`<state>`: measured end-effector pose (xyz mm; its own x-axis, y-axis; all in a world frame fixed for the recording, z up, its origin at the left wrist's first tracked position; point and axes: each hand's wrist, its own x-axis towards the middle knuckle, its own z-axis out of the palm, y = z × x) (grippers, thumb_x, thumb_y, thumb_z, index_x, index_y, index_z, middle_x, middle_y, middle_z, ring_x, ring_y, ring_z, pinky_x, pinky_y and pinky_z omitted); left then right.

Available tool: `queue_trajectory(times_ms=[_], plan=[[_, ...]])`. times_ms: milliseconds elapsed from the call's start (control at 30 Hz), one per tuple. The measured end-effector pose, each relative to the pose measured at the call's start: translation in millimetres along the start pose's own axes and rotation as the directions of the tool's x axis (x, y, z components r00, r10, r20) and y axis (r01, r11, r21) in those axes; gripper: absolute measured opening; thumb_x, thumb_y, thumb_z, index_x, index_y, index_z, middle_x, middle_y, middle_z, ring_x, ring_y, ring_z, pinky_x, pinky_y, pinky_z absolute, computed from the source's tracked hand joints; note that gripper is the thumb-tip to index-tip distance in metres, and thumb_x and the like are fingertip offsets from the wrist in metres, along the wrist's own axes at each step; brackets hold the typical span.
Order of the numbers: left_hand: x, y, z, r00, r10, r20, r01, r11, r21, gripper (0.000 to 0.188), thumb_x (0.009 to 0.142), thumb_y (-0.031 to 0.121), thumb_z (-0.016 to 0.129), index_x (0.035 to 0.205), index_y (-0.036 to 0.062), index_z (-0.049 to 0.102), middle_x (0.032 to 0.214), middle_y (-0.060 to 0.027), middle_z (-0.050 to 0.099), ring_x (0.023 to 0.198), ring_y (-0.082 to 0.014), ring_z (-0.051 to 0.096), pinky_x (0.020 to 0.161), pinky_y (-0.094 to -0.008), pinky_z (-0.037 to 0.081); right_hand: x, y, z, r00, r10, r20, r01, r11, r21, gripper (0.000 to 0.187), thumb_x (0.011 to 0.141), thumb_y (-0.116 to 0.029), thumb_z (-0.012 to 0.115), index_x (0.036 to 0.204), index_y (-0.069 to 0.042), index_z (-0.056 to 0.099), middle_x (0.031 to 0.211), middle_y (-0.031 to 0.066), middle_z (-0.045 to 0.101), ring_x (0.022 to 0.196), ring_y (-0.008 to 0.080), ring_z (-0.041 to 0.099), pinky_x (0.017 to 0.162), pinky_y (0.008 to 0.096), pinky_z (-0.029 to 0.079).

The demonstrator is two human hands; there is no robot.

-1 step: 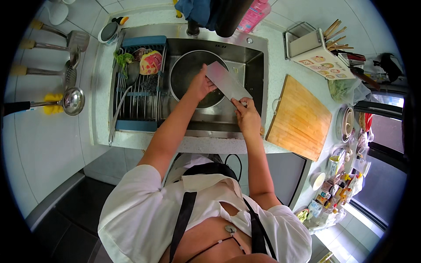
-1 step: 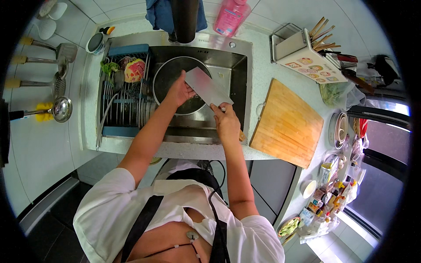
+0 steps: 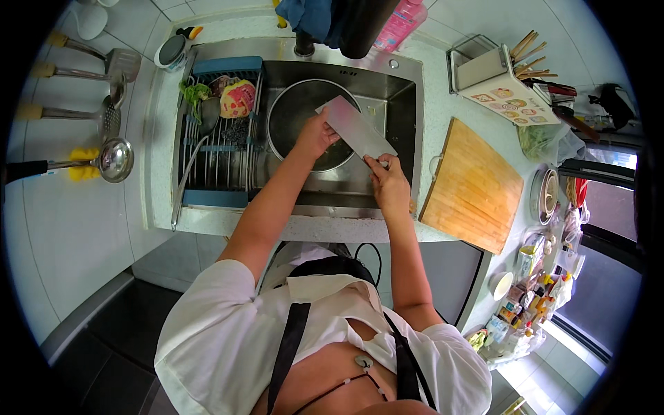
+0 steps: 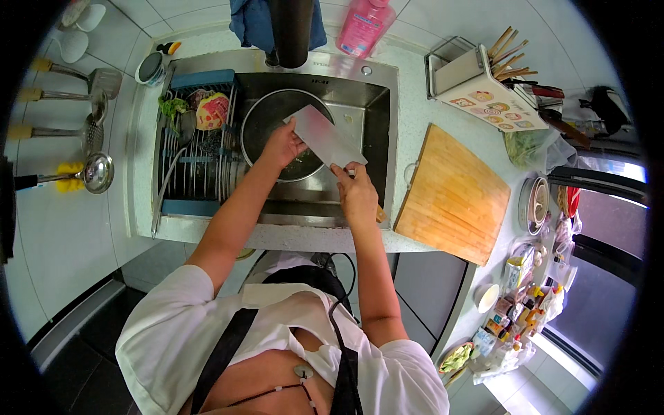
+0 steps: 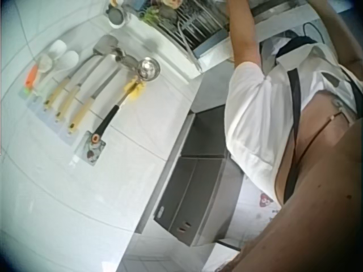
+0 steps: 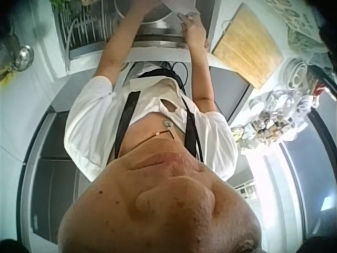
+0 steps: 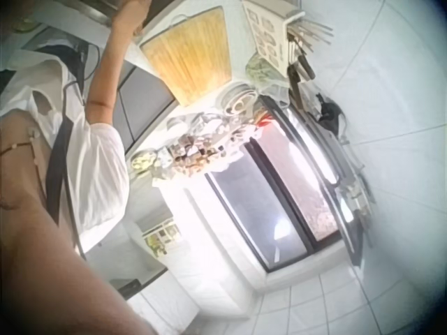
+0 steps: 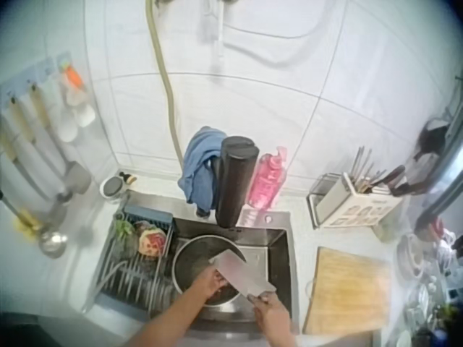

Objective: The person cleans a knife in a pot of water, then uses it to mince several cloves of garlic on a wooden board before scraping them into a bowl and putting the board away.

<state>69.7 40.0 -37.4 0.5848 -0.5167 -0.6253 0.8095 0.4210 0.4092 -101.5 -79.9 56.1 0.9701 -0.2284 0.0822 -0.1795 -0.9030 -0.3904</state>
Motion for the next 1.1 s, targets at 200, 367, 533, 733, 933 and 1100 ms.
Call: queue_trajectory(times_ms=[200, 367, 533, 733, 933, 1100], plan=[[21, -6, -24, 0.998, 0.001, -0.064, -0.006, 0.998, -0.065, 0.033, 0.092, 0.031, 0.048, 0.113, 0.0057, 0.049, 0.108, -0.0091, 0.058, 0.102, -0.0256, 0.055, 0.091, -0.0425, 0.043, -8, 13, 7, 0.955, 0.295, 0.039, -0.291, 0.953, -0.085, 0.032, 0.069, -0.015, 0.069, 0.098, -0.009, 0.058, 0.097, 0.0111, 0.056, 0.083, 0.0288, 0.058, 0.070, 0.0385, 0.048], [43, -8, -54, 0.987, 0.024, -0.159, -0.029, 0.999, -0.031, 0.029, 0.091, 0.028, 0.048, 0.108, 0.0056, 0.054, 0.106, -0.0089, 0.058, 0.097, -0.0234, 0.056, 0.086, -0.0395, 0.044, -14, 21, 10, 0.977, 0.186, 0.099, -0.176, 0.979, -0.099, 0.032, 0.070, -0.018, 0.069, 0.099, -0.009, 0.060, 0.087, 0.0095, 0.059, 0.082, 0.0285, 0.058, 0.070, 0.0394, 0.048], [95, -10, -135, 0.728, 0.576, -0.371, -0.181, 0.683, 0.707, 0.031, 0.087, 0.030, 0.051, 0.099, 0.0029, 0.059, 0.100, -0.0187, 0.056, 0.096, -0.0299, 0.055, 0.079, -0.0411, 0.044, -18, 18, 1, 0.973, 0.228, 0.034, -0.220, 0.962, -0.164, 0.032, 0.069, -0.018, 0.070, 0.099, -0.011, 0.061, 0.083, 0.0073, 0.058, 0.080, 0.0260, 0.058, 0.069, 0.0379, 0.048], [90, -14, -111, 0.840, 0.123, -0.529, -0.087, 0.992, 0.093, 0.033, 0.088, 0.030, 0.052, 0.097, -0.0008, 0.060, 0.100, -0.0191, 0.057, 0.098, -0.0313, 0.055, 0.082, -0.0405, 0.047, -21, 21, -4, 0.962, 0.268, 0.045, -0.253, 0.944, -0.212, 0.034, 0.069, -0.018, 0.070, 0.101, -0.013, 0.062, 0.085, 0.0060, 0.060, 0.082, 0.0247, 0.058, 0.070, 0.0363, 0.048], [33, -18, -31, 0.981, -0.131, 0.142, 0.180, 0.891, -0.416, 0.025, 0.088, 0.024, 0.057, 0.088, -0.0002, 0.058, 0.093, -0.0121, 0.062, 0.090, -0.0259, 0.060, 0.087, -0.0385, 0.050, -20, 19, -1, 0.958, 0.277, 0.075, -0.260, 0.948, -0.185, 0.032, 0.069, -0.019, 0.070, 0.099, -0.012, 0.063, 0.084, 0.0065, 0.061, 0.082, 0.0247, 0.059, 0.069, 0.0365, 0.049], [-38, -42, 38, 0.796, 0.100, 0.596, -0.569, 0.457, 0.683, 0.029, 0.091, 0.021, 0.047, 0.111, 0.0038, 0.059, 0.114, -0.0110, 0.059, 0.106, -0.0239, 0.055, 0.093, -0.0346, 0.041, -3, 0, -13, 0.965, 0.230, 0.125, -0.203, 0.959, -0.198, 0.027, 0.068, -0.019, 0.070, 0.093, -0.010, 0.062, 0.084, 0.0074, 0.061, 0.081, 0.0252, 0.060, 0.068, 0.0370, 0.049]])
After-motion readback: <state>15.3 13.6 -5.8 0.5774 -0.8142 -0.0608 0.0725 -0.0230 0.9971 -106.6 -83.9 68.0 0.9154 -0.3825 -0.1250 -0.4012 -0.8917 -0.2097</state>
